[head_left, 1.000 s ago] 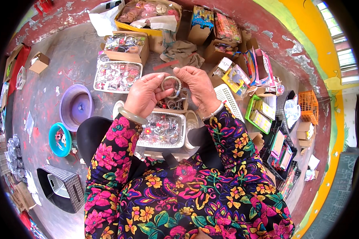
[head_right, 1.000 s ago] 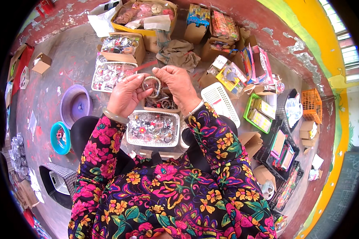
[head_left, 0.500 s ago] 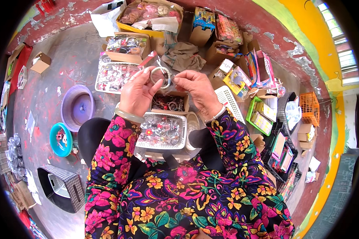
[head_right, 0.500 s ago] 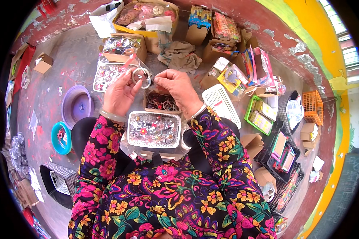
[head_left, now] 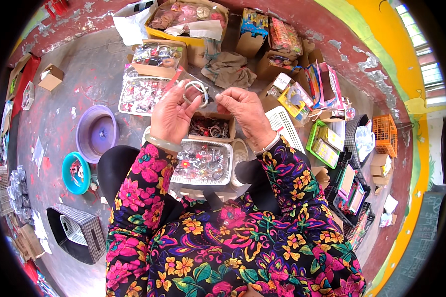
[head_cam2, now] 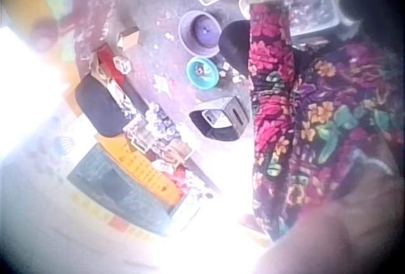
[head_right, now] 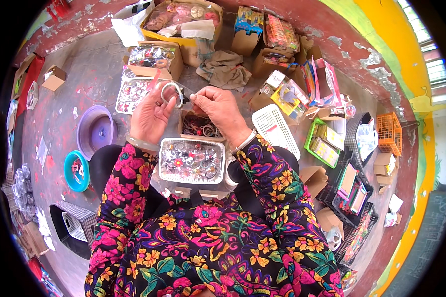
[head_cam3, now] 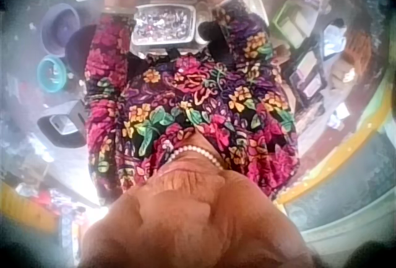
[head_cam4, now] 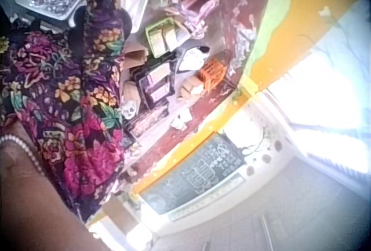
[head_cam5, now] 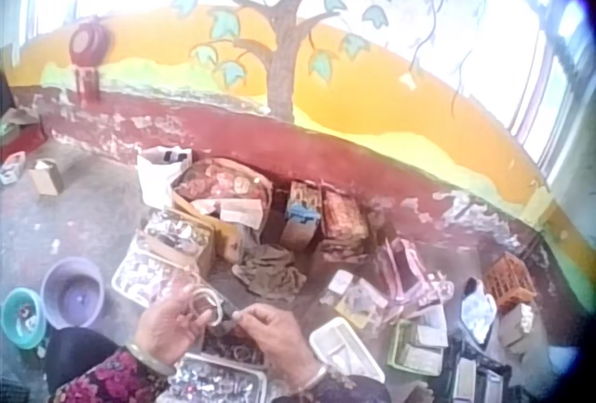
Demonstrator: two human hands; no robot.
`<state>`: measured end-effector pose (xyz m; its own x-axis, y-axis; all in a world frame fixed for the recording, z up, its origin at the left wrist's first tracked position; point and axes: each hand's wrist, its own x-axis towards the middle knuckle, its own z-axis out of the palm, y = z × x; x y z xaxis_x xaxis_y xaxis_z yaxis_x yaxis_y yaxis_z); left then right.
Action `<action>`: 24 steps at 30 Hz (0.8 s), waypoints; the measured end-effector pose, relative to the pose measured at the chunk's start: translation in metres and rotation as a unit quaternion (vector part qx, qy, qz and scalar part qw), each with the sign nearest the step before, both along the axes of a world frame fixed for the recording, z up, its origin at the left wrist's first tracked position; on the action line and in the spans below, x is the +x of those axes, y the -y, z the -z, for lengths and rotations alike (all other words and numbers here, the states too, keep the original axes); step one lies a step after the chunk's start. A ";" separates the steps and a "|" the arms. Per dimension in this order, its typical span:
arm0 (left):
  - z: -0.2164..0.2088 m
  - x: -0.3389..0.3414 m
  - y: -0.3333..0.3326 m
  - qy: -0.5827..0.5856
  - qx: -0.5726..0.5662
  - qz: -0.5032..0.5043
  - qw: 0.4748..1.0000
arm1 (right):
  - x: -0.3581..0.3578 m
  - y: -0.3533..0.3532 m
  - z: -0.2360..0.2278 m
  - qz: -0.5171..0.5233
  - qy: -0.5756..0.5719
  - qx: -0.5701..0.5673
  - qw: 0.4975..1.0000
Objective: The person sits on the floor and repeatedly picks up small jewelry items, such as rings and earrings, from a white basket. They place each item into a small clear plastic bag, seal it, and then place the packaged item into a cardboard box.
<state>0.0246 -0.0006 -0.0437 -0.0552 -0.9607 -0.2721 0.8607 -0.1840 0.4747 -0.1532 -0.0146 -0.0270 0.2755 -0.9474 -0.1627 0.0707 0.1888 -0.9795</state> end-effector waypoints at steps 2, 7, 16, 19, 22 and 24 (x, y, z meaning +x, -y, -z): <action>0.004 0.001 0.000 0.022 0.007 -0.003 1.000 | -0.001 -0.001 0.001 0.000 -0.006 -0.004 1.000; 0.002 0.002 0.001 0.041 0.023 -0.011 0.999 | -0.004 0.001 0.010 -0.019 -0.038 -0.009 0.999; -0.003 -0.012 -0.009 0.185 -0.019 0.143 0.972 | 0.000 0.003 -0.011 0.019 0.010 -0.017 1.000; -0.006 -0.018 -0.009 0.200 -0.014 0.170 0.965 | -0.007 0.005 0.001 0.002 0.011 -0.027 1.000; -0.006 -0.019 -0.008 0.197 -0.010 0.153 0.968 | -0.009 0.005 0.001 0.006 0.041 -0.001 0.999; -0.001 -0.016 -0.007 0.189 -0.015 0.145 0.971 | -0.009 0.005 0.000 0.007 0.083 0.034 0.996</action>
<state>0.0091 0.0067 -0.0429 -0.2265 -0.9276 -0.2970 0.5388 -0.3734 0.7552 -0.1624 -0.0193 -0.0273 0.2912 -0.9394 -0.1807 0.2331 0.2528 -0.9390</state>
